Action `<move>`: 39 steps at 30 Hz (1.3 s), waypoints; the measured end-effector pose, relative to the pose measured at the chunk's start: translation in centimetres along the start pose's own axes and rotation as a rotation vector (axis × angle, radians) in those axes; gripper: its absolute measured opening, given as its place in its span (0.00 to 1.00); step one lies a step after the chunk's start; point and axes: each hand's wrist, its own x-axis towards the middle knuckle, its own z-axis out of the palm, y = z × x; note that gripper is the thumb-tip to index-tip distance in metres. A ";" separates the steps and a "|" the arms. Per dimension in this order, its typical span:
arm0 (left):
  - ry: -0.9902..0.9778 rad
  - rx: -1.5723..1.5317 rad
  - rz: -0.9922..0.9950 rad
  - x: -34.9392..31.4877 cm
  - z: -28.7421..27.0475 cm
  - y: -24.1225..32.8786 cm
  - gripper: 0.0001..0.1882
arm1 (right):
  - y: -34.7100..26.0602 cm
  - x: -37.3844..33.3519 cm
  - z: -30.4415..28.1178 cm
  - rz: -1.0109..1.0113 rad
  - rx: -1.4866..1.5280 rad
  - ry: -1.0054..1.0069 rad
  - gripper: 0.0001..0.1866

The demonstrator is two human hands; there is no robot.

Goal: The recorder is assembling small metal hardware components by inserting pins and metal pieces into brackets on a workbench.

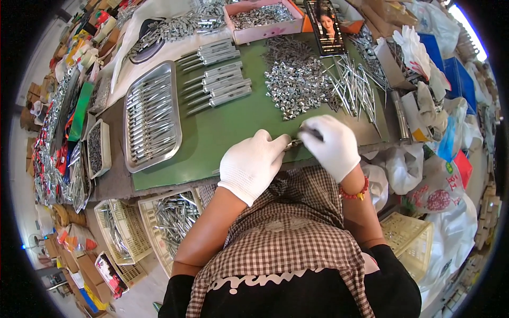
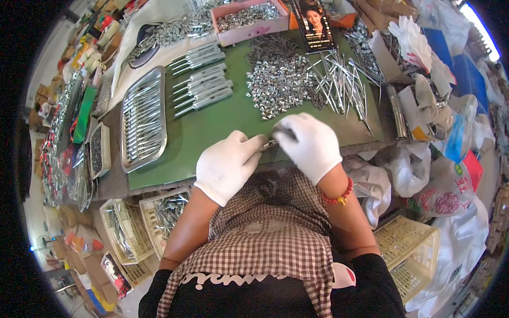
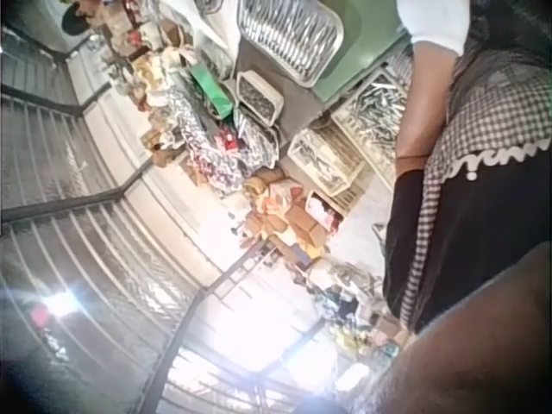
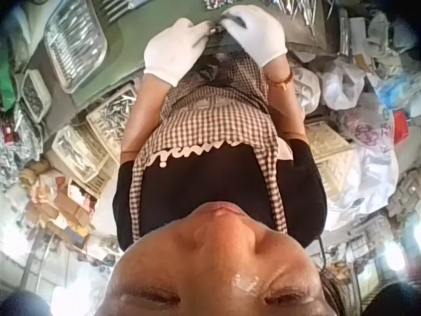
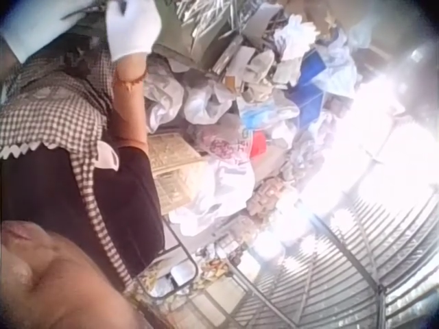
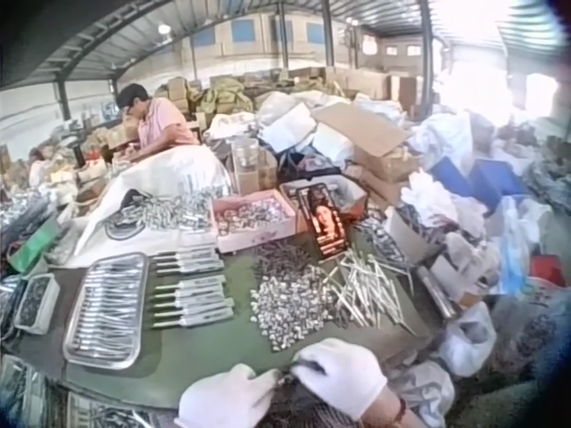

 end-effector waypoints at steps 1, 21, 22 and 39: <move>-0.003 0.009 -0.002 0.0 -0.1 0.1 0.10 | 0.7 0.4 0.1 0.021 -0.041 0.055 0.08; 0.009 0.010 0.000 0.0 0.1 -0.1 0.09 | 0.9 2.2 -0.5 -0.136 -0.331 -0.144 0.05; -0.007 0.011 -0.005 0.1 -0.1 0.0 0.10 | 0.9 2.1 -0.6 -0.135 -0.292 -0.129 0.05; -0.044 0.019 0.005 0.1 -0.2 0.0 0.12 | -0.5 -0.5 0.0 -0.181 0.027 -0.090 0.07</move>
